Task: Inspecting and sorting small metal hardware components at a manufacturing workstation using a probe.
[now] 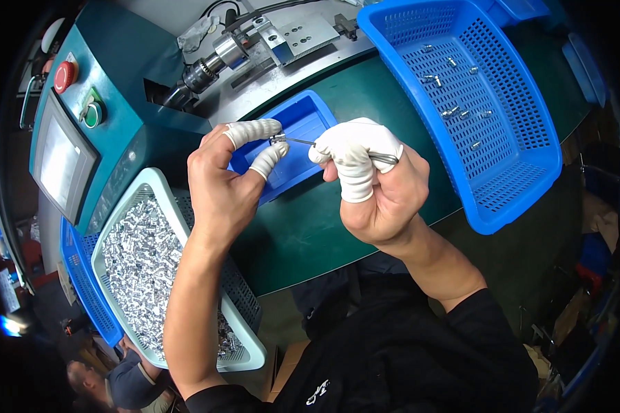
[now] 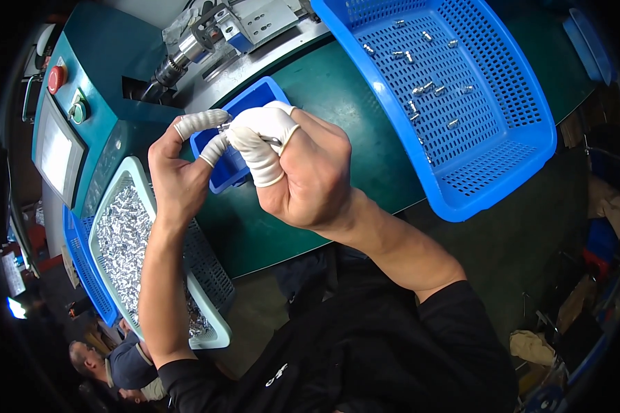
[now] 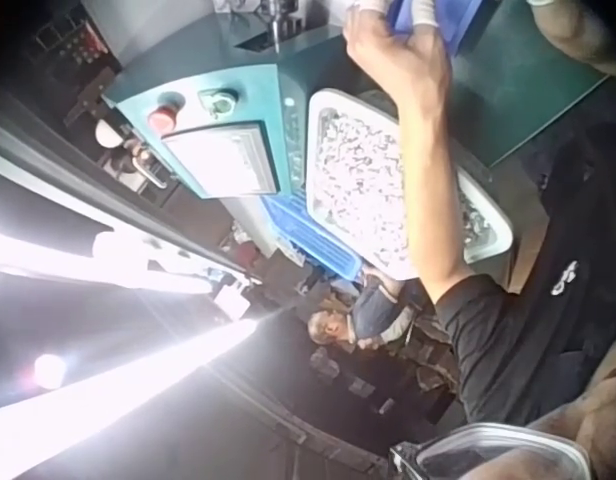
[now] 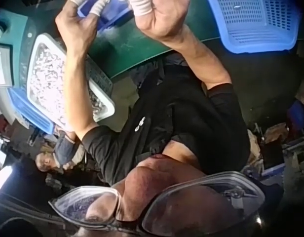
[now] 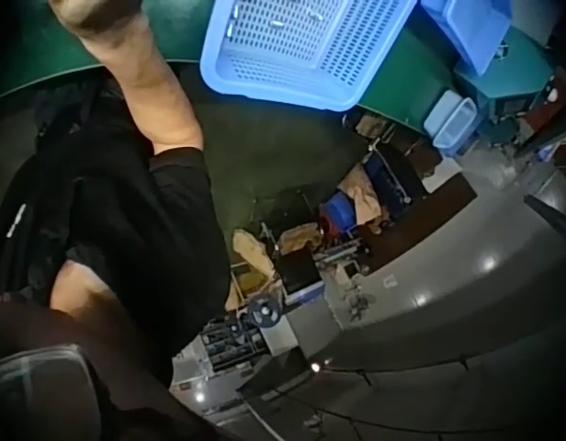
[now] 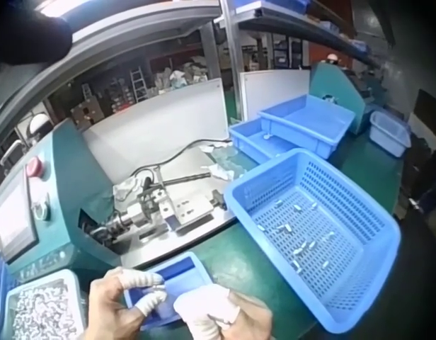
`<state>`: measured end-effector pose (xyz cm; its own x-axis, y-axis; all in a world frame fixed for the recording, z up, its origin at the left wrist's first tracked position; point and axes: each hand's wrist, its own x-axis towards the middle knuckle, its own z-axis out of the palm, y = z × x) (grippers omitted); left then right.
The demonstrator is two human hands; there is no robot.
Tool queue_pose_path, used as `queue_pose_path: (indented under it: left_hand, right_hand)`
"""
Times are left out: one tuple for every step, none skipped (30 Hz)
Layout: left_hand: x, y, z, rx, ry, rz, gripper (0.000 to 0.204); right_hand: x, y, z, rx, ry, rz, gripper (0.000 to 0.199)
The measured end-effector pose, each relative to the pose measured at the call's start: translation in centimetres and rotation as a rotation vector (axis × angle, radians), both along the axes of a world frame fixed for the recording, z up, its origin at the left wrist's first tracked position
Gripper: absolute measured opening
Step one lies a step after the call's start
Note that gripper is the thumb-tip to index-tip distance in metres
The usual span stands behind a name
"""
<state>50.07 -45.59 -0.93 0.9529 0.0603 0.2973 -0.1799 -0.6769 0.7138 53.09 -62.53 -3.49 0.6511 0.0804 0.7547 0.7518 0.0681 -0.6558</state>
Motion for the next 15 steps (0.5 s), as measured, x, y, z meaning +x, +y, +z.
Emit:
queue_pose_path:
  left_hand:
    - [0.01,-0.03,0.05,0.000,0.000,0.000,0.020]
    - [0.01,-0.08,0.12,0.000,0.001,0.001,0.020]
    - [0.00,-0.11,0.11,0.002,0.003,0.003,0.020]
    - [-0.03,-0.14,0.10,0.003,0.005,0.004,0.020]
    - [-0.05,-0.17,0.09,0.009,0.004,0.004,0.020]
    - [-0.05,-0.19,0.13,0.014,0.002,0.002,0.020]
    - [-0.06,-0.18,0.15,0.014,0.002,0.002,0.020]
    - [-0.07,-0.16,0.16,0.012,0.008,0.004,0.020]
    - [-0.08,-0.16,0.17,0.010,0.014,0.006,0.020]
    - [-0.07,-0.18,0.17,0.010,0.014,0.006,0.020]
    - [-0.06,-0.21,0.17,0.005,0.015,0.007,0.020]
    - [-0.07,-0.23,0.18,0.001,0.015,0.010,0.020]
    - [-0.07,-0.23,0.19,0.002,0.016,0.010,0.020]
    - [-0.06,-0.24,0.22,-0.009,0.021,0.011,0.020]
    - [-0.07,-0.24,0.23,-0.020,0.026,0.011,0.019]
  right_hand:
    - [0.00,0.00,0.01,-0.002,-0.023,-0.006,0.015]
    - [-0.03,0.01,0.05,-0.002,-0.022,-0.006,0.015]
    - [-0.04,0.05,-0.01,0.000,-0.035,-0.009,0.014]
    - [-0.06,0.07,-0.07,0.003,-0.048,-0.012,0.013]
    - [-0.05,0.05,-0.12,0.003,-0.047,-0.011,0.013]
    - [0.01,0.01,-0.07,-0.003,-0.057,-0.010,0.012]
    - [0.04,-0.03,-0.03,-0.009,-0.067,-0.009,0.011]
    - [0.04,-0.04,0.00,-0.009,-0.066,-0.009,0.011]
    - [0.03,-0.06,0.03,-0.013,-0.072,-0.010,0.010]
    - [0.01,-0.08,0.06,-0.018,-0.078,-0.010,0.009]
    - [-0.01,-0.11,0.09,-0.018,-0.078,-0.010,0.009]
    - [-0.05,-0.14,0.12,-0.019,-0.080,-0.014,0.009]
    - [-0.09,-0.17,0.15,-0.020,-0.081,-0.017,0.008]
    - [-0.14,-0.21,0.16,-0.020,-0.081,-0.017,0.008]
    - [-0.19,-0.27,0.16,-0.023,-0.072,-0.013,0.009]
